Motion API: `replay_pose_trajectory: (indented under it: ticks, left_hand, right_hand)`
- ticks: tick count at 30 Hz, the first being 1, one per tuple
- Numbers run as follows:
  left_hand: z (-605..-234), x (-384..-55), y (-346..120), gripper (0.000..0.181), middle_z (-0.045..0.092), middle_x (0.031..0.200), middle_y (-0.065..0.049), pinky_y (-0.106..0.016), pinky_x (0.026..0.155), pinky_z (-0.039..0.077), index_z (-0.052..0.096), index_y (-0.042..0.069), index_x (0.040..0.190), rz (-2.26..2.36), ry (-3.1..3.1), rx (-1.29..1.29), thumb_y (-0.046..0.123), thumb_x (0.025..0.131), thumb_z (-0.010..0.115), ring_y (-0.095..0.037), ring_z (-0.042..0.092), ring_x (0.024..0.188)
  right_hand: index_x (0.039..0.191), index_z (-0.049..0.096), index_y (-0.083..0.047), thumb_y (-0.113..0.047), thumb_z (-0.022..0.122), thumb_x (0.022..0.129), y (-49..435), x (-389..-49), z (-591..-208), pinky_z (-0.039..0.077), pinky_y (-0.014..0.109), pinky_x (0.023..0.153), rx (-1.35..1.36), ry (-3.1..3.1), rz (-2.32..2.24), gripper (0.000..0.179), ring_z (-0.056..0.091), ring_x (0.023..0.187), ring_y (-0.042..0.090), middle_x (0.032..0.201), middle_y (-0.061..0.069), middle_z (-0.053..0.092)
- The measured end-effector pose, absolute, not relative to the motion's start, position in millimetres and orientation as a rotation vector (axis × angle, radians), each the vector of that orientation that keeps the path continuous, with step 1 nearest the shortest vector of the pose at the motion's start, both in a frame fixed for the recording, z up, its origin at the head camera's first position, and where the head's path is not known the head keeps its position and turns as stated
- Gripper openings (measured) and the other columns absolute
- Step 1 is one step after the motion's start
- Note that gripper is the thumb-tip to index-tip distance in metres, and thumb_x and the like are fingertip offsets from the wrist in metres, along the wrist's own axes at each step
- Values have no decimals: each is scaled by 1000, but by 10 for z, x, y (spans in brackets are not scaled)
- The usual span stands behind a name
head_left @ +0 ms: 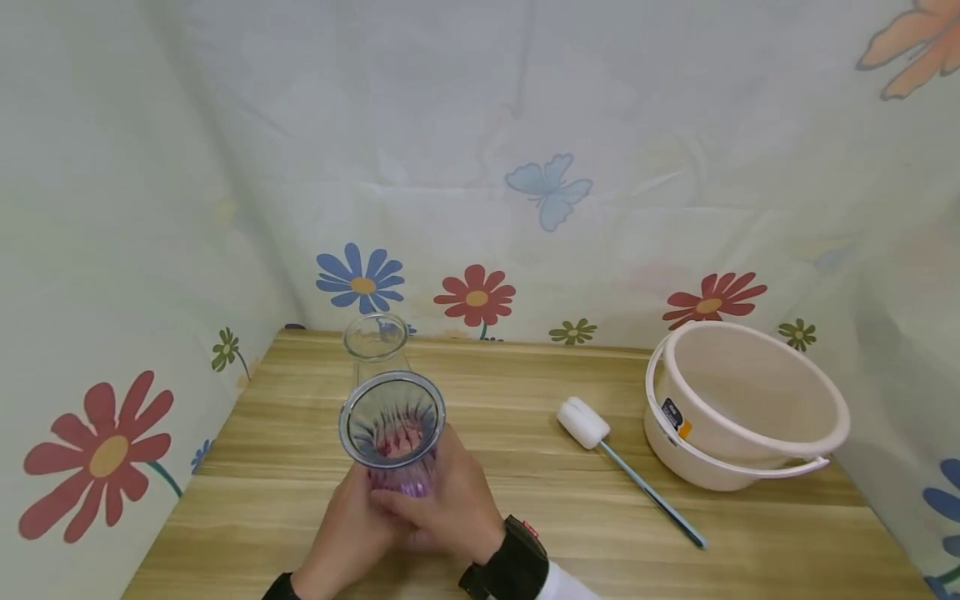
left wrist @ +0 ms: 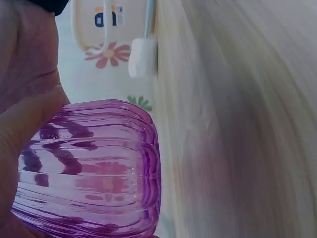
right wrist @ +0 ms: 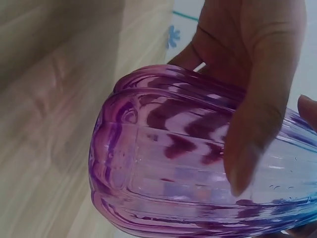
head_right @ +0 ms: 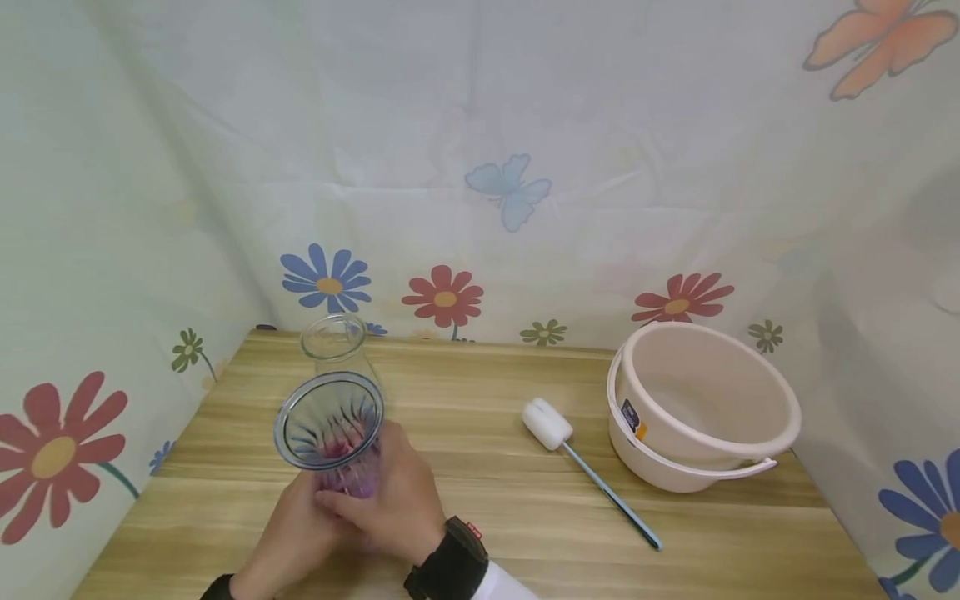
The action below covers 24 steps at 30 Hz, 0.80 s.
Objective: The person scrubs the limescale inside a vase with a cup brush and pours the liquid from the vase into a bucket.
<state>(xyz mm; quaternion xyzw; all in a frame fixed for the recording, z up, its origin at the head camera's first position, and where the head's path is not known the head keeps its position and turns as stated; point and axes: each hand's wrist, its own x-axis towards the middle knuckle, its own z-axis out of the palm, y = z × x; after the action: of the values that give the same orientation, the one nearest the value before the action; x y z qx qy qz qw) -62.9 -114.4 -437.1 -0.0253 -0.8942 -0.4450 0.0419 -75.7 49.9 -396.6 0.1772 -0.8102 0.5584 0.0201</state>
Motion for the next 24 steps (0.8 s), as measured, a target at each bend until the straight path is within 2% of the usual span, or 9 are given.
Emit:
replay_pose_trajectory:
  ticks: [5,11,15,18,22,24]
  left_hand:
    - [-4338,-593,-1303,88,67,133,-9,-50,102,52,48,15,142,-1343,-2722,-16,27,67,94,-26,65,121]
    - [-4360,-600,-1514,76,69,125,-13,-52,98,54,55,9,135,-1242,-2658,-26,15,67,89,-29,66,115]
    - [-4400,-641,-1642,73,71,118,-17,-47,89,55,55,4,131,-1166,-2610,-33,6,66,86,-28,67,106]
    - [-4416,-672,-1720,73,70,115,-19,-39,81,55,54,2,132,-1155,-2603,-20,3,66,85,-27,66,100]
    - [-4416,-715,-1793,80,69,118,-22,-32,78,56,51,1,137,-1184,-2580,-37,4,66,88,-30,66,102]
    - [-4427,-740,-1826,85,69,122,-23,-34,82,57,49,2,139,-1201,-2563,-47,7,66,91,-32,67,107]
  right_hand:
    - [143,43,-34,-45,92,77,321,-782,-3985,52,36,105,580,-2526,1738,83,63,119,9,131,-9,66]
    - [147,41,-41,-43,89,80,161,-859,-4002,48,36,110,704,-2537,1781,82,58,126,8,138,-12,60]
    - [149,41,-42,-34,88,83,104,-922,-4010,47,35,111,784,-2540,1858,81,56,129,9,144,-9,57]
    - [152,37,-41,-30,86,85,75,-948,-4024,46,35,112,822,-2547,1895,83,54,131,9,148,-8,54]
    - [158,27,-42,-30,82,88,46,-985,-4056,43,36,115,872,-2553,1880,90,49,139,11,157,-9,46]
    - [160,24,-42,-31,81,88,39,-1001,-4081,41,37,118,886,-2554,1880,93,46,143,12,161,-9,41]
